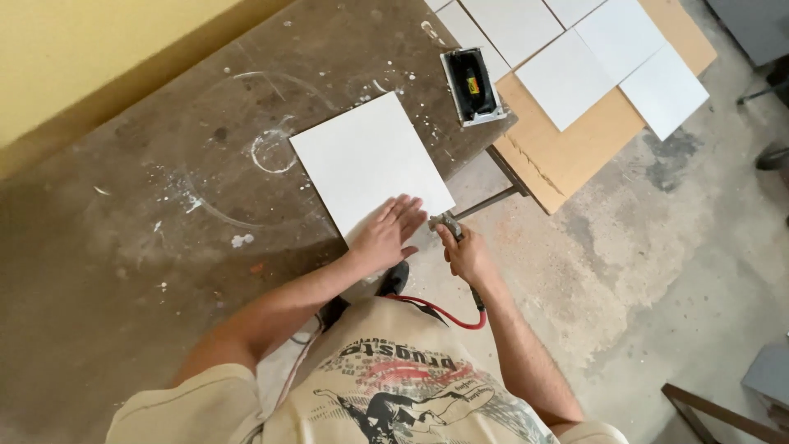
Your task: The person sands the surface of a white rectangular panel using a sanding block, then uses an air blower to remove dust. They place the panel on a table with other panels and repeat the sanding and blowing process on another panel.
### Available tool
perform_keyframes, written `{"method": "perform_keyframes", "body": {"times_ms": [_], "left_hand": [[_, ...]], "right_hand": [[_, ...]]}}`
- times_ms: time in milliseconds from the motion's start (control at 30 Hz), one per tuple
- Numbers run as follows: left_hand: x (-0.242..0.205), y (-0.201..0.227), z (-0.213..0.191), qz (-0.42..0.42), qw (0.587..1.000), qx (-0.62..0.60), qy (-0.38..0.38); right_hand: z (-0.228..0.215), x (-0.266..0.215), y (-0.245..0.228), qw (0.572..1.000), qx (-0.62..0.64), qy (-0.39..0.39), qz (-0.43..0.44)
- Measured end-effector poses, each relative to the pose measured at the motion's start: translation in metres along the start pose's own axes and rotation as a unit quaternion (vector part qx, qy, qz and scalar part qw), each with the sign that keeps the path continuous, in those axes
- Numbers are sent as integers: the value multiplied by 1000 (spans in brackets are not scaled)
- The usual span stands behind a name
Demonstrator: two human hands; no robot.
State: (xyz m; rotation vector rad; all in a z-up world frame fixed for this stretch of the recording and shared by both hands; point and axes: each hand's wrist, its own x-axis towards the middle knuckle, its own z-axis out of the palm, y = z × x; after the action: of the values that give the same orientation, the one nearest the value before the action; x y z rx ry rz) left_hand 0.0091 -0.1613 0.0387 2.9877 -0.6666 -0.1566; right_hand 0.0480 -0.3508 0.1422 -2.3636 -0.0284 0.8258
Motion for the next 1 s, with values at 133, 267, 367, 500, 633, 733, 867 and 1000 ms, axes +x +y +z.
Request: {"method": "perform_keyframes", "body": {"times_ms": [133, 267, 367, 500, 633, 733, 867, 1000], "left_hand": [[-53, -36, 23, -80, 985, -72, 132], [-45, -92, 1, -210, 970, -118, 22], [-15, -146, -1, -280, 951, -127, 31], [39, -186, 10, -378, 916, -119, 67], [103, -159, 12, -328, 929, -135, 108], [129, -125, -2, -258, 952, -149, 74], [95, -58, -3, -86, 995, -37, 24], [18, -22, 13, 33, 986, 3, 166]], "right_hand": [[25, 6, -10, 999, -24, -26, -40], [31, 0, -40, 992, -75, -54, -86], [31, 0, -47, 990, -82, -60, -96], [25, 12, -36, 992, -76, -57, -87], [20, 14, -28, 997, -29, -32, -68], [14, 17, -20, 998, -11, -28, -52], [12, 23, -6, 998, 18, -11, -55], [14, 22, -20, 999, 20, -11, -47]]}}
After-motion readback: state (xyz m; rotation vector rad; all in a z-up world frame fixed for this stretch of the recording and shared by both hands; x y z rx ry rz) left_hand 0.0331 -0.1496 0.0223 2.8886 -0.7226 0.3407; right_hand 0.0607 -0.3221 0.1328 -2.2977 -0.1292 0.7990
